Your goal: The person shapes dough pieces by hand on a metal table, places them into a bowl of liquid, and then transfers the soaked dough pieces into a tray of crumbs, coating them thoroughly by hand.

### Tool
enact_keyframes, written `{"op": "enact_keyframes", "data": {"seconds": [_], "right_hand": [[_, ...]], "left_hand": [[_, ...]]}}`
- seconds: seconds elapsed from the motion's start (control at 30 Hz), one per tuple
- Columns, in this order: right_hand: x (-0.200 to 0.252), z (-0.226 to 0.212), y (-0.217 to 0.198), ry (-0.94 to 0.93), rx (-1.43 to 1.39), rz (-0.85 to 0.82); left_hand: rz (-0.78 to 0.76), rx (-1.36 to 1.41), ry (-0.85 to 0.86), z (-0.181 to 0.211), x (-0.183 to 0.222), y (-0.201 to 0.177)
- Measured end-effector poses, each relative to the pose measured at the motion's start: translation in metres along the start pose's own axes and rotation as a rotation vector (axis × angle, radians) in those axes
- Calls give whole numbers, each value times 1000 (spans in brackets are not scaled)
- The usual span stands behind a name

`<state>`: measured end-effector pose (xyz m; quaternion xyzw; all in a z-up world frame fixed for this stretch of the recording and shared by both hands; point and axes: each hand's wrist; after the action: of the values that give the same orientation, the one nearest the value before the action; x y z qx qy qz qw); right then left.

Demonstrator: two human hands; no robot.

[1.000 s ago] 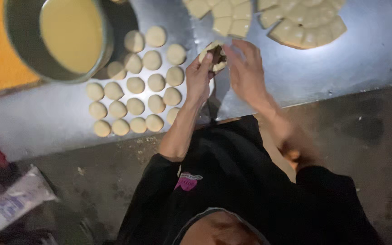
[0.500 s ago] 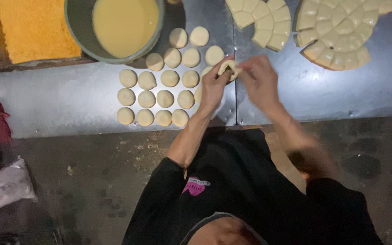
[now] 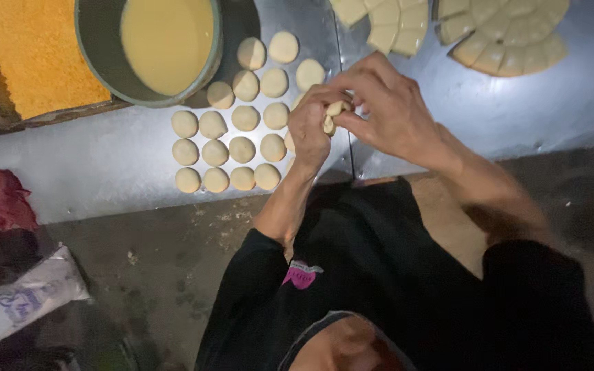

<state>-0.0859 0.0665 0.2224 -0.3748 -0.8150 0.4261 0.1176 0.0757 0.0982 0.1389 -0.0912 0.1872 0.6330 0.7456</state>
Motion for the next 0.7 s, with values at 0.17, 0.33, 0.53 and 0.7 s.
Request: {"op": "enact_keyframes", "data": {"seconds": [0.17,0.33,0.53,0.7], "right_hand": [[11,-7,24,-260,358,243],[15,18,28,-112,211,152],[-8,22,12,96,-308,-185],[5,-7,49,-113,198,4]], "left_hand": [[157,371,-349,-24,-12,14],[127,481,-360,-9,-21,20],[-22,-23,-396,0,-8,-5],[168,342,-550,-38,13,-5]]}}
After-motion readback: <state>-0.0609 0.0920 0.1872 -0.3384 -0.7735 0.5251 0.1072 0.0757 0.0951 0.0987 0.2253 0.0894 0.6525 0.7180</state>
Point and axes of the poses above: each hand's wrist, its own x-axis away from the middle knuckle, its own y-axis out of the palm, z = x × y, and after that the axes turned 15 degrees about -z, right-handed
